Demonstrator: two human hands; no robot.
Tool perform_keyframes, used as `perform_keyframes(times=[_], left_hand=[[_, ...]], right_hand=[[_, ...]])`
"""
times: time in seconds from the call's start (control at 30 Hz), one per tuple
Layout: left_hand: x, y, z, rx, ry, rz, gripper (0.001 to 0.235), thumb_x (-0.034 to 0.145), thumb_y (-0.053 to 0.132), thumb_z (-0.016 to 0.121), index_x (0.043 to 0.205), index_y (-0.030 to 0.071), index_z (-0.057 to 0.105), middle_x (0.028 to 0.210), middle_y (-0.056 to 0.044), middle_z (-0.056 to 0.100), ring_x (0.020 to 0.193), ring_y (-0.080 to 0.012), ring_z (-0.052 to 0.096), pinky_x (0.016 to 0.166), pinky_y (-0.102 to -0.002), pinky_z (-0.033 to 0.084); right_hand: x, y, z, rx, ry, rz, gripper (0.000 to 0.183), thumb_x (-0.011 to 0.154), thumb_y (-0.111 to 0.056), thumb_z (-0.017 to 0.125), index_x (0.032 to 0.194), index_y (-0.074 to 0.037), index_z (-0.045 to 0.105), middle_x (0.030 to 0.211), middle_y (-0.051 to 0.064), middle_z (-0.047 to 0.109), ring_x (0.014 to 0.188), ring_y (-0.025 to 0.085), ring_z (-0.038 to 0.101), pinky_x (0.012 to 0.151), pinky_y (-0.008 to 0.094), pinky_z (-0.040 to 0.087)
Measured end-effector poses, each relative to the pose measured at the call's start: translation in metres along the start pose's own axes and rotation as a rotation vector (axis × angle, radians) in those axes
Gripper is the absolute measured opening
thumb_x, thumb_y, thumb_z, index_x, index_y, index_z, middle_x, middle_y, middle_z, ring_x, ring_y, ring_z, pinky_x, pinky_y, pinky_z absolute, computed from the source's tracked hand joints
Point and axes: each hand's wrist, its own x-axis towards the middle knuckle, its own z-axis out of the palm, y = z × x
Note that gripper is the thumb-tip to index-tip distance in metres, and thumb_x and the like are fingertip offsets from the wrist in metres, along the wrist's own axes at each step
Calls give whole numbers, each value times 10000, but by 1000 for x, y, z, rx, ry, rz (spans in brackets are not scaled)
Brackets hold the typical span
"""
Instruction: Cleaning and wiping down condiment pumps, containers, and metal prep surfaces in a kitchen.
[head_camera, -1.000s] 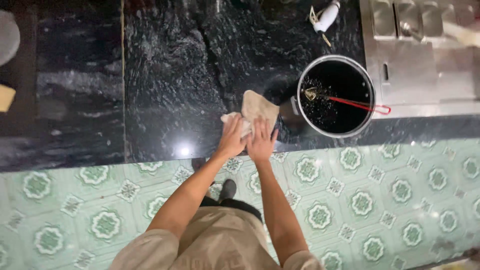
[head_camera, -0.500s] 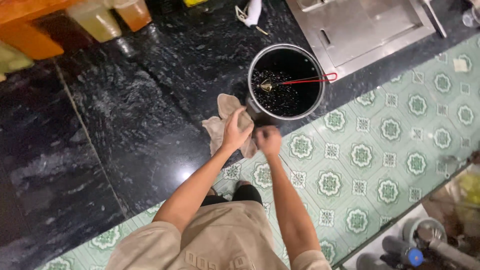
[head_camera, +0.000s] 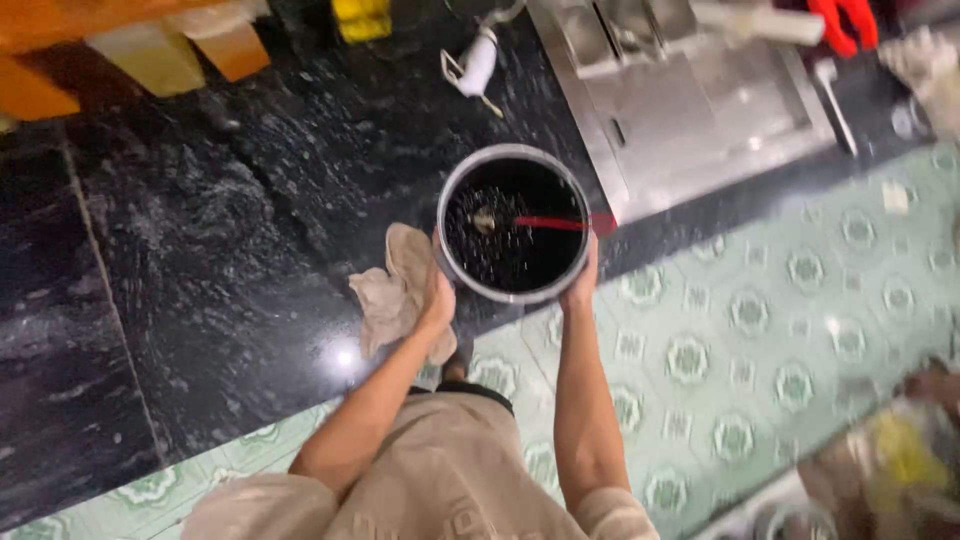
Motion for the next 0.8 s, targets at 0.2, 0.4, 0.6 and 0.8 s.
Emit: perform_keyframes(times=[0.2,0.4,0.6,0.8], left_hand=[[12,7,24,-689,167,-309,633,1130,444,216,1622,50,274,1660,-88,339,1534,-213,298,1288,-348,183],[10,-70,-9,-513,221,-337,547,1165,449,293,1440,23,496,1371,-98,523,1279,-216,500,1187,-349,397],[49,-36,-110,-530,294,-349,592,1098,460,346,1327,-12,620,1302,-57,658,1191,-169,569,1060,-324,430],[61,-78,-238,-565,338,-380,617,1112,489,346,1303,-10,656,1262,-52,686,1168,-170,589,1056,-329,445]], right_hand=[[67,33,-33,109,103,307,519,1025,-489,449,1219,-71,690,1171,63,714,1041,229,653,970,373,524],[77,59,-36,173,-21,104,503,1040,-503,443,1153,-70,672,1135,76,704,1076,234,654,1005,398,527],[31,32,129,51,-135,180,606,954,-524,366,1163,-52,682,1155,89,722,1086,240,662,1008,397,503],[26,145,188,148,-312,294,562,1034,-511,395,1264,-45,607,1243,113,681,1186,284,631,1093,435,488]])
